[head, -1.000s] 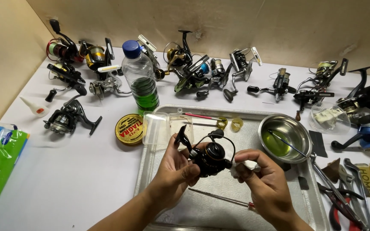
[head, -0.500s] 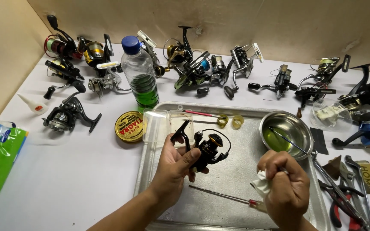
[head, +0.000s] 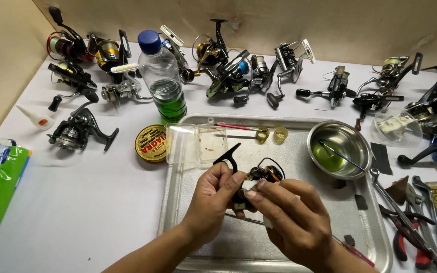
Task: Cleaning and testing the rotation of a fishing reel during maintenance at a workbench.
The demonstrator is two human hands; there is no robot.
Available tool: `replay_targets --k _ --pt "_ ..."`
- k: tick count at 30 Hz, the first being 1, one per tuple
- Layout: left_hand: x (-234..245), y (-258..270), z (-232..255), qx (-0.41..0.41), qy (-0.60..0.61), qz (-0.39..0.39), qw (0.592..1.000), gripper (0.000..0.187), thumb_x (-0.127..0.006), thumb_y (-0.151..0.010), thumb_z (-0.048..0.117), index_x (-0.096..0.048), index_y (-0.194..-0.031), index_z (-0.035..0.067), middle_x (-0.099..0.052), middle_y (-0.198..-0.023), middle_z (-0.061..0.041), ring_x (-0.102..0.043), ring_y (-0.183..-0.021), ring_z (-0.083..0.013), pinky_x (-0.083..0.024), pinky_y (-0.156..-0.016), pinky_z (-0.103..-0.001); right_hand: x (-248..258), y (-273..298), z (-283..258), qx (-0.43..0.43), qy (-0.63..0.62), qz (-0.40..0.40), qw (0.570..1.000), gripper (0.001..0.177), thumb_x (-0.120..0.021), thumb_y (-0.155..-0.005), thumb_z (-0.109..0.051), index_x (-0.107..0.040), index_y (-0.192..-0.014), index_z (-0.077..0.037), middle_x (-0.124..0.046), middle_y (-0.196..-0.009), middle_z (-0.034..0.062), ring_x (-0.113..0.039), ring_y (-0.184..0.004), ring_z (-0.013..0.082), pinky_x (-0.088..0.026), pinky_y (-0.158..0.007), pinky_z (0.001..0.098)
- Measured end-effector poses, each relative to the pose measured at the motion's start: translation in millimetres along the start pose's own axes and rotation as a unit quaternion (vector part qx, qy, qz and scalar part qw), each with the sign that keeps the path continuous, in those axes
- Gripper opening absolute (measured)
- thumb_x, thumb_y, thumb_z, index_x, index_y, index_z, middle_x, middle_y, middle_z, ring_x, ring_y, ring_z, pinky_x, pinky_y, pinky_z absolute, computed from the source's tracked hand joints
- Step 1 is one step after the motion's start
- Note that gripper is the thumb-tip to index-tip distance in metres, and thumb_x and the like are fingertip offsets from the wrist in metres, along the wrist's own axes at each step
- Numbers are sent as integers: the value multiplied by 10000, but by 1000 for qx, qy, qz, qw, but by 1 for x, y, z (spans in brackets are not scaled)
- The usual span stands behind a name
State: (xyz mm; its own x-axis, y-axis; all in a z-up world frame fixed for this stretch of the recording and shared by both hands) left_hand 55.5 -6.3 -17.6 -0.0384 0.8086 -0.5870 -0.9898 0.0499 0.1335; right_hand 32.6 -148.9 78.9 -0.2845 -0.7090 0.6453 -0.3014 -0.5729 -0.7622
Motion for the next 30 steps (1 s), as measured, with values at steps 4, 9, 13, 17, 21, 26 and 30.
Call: replay_targets --k 4,9,13,17,21,26,30 --pt "9 -7 -3 -15 41 37 998 316 -628 -1005 161 -396 -790 166 -509 -731 -27 -513 -618 -158 -483 -435 -278 -4 9 -2 52 32 -29 998 275 -534 -1016 -158 -740 -1138 -23 -700 -1229 140 -643 -936 300 -549 -860 358" --pt "17 -9 -4 -29 74 57 995 294 -637 -1000 145 -411 -814 165 -593 -843 -55 -618 -700 -201 -580 -496 -338 -7 13 12 -39 -57 -13 997 195 -587 -886 65 -707 -1033 21 -630 -901 120 -632 -754 271 -553 -689 366" --pt "10 -5 6 -62 37 53 996 295 -597 -985 65 -408 -780 160 -682 -1053 -160 -645 -879 -249 -629 -695 -456 -10 6 7 -58 -77 -14 995 141 -595 -931 -4 -712 -1005 22 -642 -906 139 -641 -749 254 -548 -681 339" --pt "-5 3 16 -134 -32 -2 990 325 -574 -981 40 -353 -772 157 -724 -1230 -242 -683 -1169 -273 -585 -904 -383 -16 1 -7 -17 -66 -47 997 173 -612 -961 -32 -713 -1088 29 -637 -957 165 -624 -752 286 -547 -661 383" --pt "-9 4 18 -140 -57 -7 988 354 -584 -965 21 -338 -760 170 -733 -1237 -247 -686 -1177 -254 -537 -970 -360 -19 6 -7 -4 -2 -47 999 194 -641 -945 -38 -745 -1107 -50 -641 -946 113 -594 -688 263 -521 -594 405" --pt "-5 5 18 -138 -6 -5 990 358 -576 -963 -25 -358 -740 152 -704 -1284 -257 -681 -1202 -325 -634 -899 -460 -12 13 2 -28 8 -7 1000 170 -664 -940 -26 -735 -1093 -4 -580 -853 110 -554 -628 236 -473 -550 364" --pt "-12 8 17 -166 -74 -13 983 435 -600 -963 -2 -299 -698 165 -740 -1250 -210 -694 -980 -141 -568 -919 -303 -18 8 -10 30 -45 -52 997 209 -625 -965 -1 -683 -1148 80 -662 -1006 205 -657 -809 352 -580 -701 430"
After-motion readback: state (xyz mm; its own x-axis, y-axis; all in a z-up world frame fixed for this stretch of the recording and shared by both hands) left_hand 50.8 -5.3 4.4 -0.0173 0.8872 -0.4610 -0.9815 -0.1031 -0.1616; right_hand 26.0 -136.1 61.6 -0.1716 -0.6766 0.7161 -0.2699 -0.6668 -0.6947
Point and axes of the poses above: each hand's wrist, its own y-axis away from the middle knuckle, its own x-axis out of the back of the hand, z = x × y, the point moved 6 cm from there along -y, towards the middle knuckle
